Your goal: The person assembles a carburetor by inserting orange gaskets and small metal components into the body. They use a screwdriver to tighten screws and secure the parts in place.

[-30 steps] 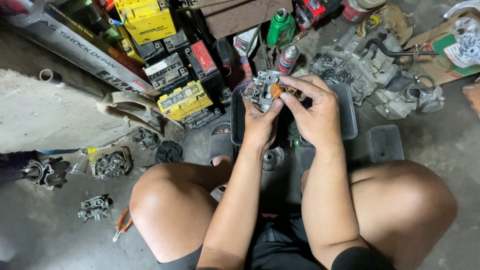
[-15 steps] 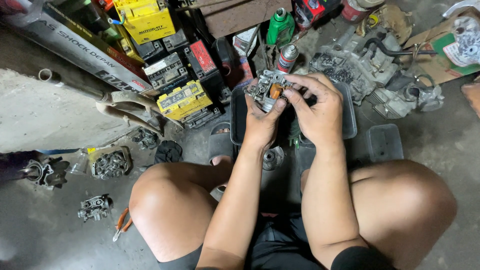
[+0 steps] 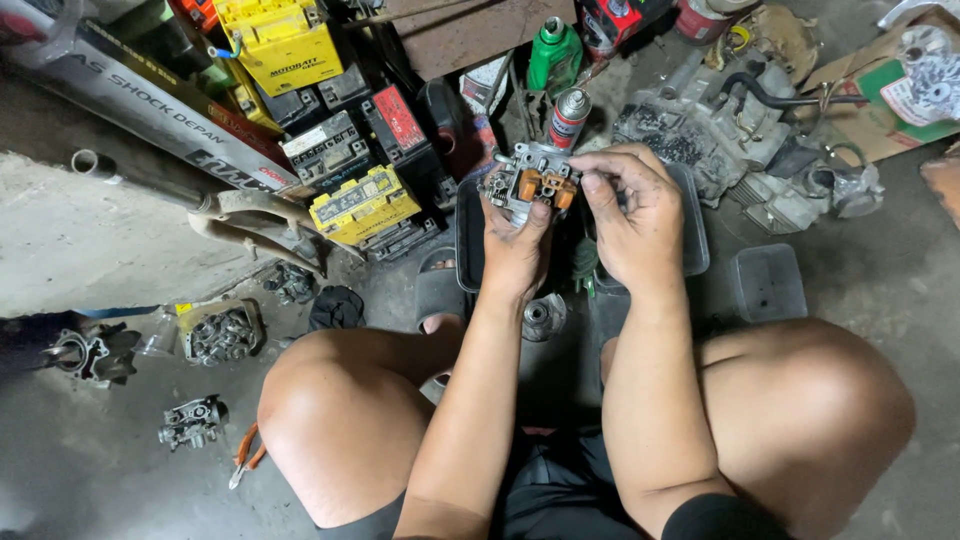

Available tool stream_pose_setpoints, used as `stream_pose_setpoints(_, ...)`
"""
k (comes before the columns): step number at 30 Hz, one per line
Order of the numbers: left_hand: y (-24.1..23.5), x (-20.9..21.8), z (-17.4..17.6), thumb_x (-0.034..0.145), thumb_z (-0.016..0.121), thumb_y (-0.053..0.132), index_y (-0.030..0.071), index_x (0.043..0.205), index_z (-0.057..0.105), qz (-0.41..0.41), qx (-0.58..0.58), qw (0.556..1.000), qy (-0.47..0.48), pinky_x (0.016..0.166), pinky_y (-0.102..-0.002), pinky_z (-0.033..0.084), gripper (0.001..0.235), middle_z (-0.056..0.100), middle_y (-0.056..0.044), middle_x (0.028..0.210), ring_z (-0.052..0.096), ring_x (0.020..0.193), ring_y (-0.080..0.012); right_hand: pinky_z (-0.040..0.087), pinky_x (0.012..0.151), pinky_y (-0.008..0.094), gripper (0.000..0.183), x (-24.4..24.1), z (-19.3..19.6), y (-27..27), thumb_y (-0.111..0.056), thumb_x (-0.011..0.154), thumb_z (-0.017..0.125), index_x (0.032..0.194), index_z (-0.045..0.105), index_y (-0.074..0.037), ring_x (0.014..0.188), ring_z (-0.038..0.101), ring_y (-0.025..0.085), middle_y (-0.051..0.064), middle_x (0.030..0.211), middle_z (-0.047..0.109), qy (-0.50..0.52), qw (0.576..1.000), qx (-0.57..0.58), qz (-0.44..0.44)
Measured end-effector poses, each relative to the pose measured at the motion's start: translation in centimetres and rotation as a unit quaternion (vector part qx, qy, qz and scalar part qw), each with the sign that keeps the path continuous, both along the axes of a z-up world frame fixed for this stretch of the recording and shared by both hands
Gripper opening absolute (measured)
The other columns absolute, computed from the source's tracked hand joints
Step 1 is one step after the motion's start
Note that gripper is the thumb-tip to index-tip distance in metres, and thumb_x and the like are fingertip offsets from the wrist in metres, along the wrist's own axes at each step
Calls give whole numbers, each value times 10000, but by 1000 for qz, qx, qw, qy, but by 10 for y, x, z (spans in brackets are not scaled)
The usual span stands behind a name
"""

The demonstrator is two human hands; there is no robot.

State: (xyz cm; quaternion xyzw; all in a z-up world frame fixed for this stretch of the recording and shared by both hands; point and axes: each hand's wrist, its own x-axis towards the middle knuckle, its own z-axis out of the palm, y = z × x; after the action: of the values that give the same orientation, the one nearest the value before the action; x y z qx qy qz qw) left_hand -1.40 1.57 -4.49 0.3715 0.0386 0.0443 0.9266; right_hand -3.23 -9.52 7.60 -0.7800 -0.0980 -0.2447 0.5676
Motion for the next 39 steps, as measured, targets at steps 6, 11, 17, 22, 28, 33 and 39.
stream_pose_setpoints(6, -8, 0, 7, 821, 891, 194, 64, 1543, 315, 7, -30, 1000, -2, 961, -480, 587, 932, 566, -181, 1260, 591, 1108, -246, 560, 777, 338, 189, 6, -14, 2, -83, 1084, 590, 1152, 725, 30, 939, 634, 197, 151, 1053, 612, -3, 999, 43, 2)
stream_pose_setpoints(11, -7, 1, -4, 844, 875, 178, 67, 1490, 366, 2, -43, 999, 3, 951, -505, 587, 830, 572, -150, 1211, 608, 1075, -253, 576, 760, 330, 193, 6, -19, -2, -69, 1085, 575, 1157, 710, 49, 897, 643, 209, 164, 1039, 609, 7, 998, 60, 6)
stream_pose_setpoints(17, -9, 2, 18, 867, 859, 154, 87, 1342, 482, -7, -99, 995, 0, 919, -542, 585, 610, 622, -138, 1130, 662, 1008, -284, 588, 764, 320, 179, 4, -19, -12, -35, 1076, 580, 1163, 709, 53, 914, 661, 214, 161, 1046, 613, 16, 998, 67, -8)
stream_pose_setpoints(22, -6, 4, 20, 859, 868, 172, 108, 1262, 521, -24, -107, 994, -2, 893, -543, 593, 535, 641, -124, 1096, 674, 976, -282, 590, 834, 293, 195, 1, -35, -43, -25, 1090, 550, 1213, 676, 59, 954, 650, 175, 124, 1068, 599, 45, 993, 106, -26)
stream_pose_setpoints(28, -9, 0, 46, 855, 854, 281, 156, 1147, 553, -100, -149, 984, -10, 1017, -601, 513, 437, 617, -20, 970, 639, 942, -178, 603, 876, 272, 189, -5, -44, -80, -13, 1105, 541, 1233, 663, 54, 962, 685, 153, 129, 1016, 675, 71, 985, 138, -78)
stream_pose_setpoints(33, -9, 5, 48, 891, 812, 288, 177, 1164, 548, -127, -163, 978, -24, 1083, -638, 453, 396, 577, -20, 954, 632, 964, -165, 612, 871, 288, 171, -14, -48, -105, 41, 1097, 548, 1222, 662, 66, 947, 684, 162, 155, 1001, 689, 82, 982, 111, -129)
stream_pose_setpoints(39, -17, 10, 31, 904, 785, 328, 154, 1205, 576, -125, -155, 980, -3, 1103, -677, 424, 406, 594, -38, 954, 642, 958, -186, 603, 795, 415, 175, -20, -59, -128, -120, 1023, 692, 1184, 760, -111, 939, 756, 279, 144, 1021, 769, 259, 934, -70, -236)
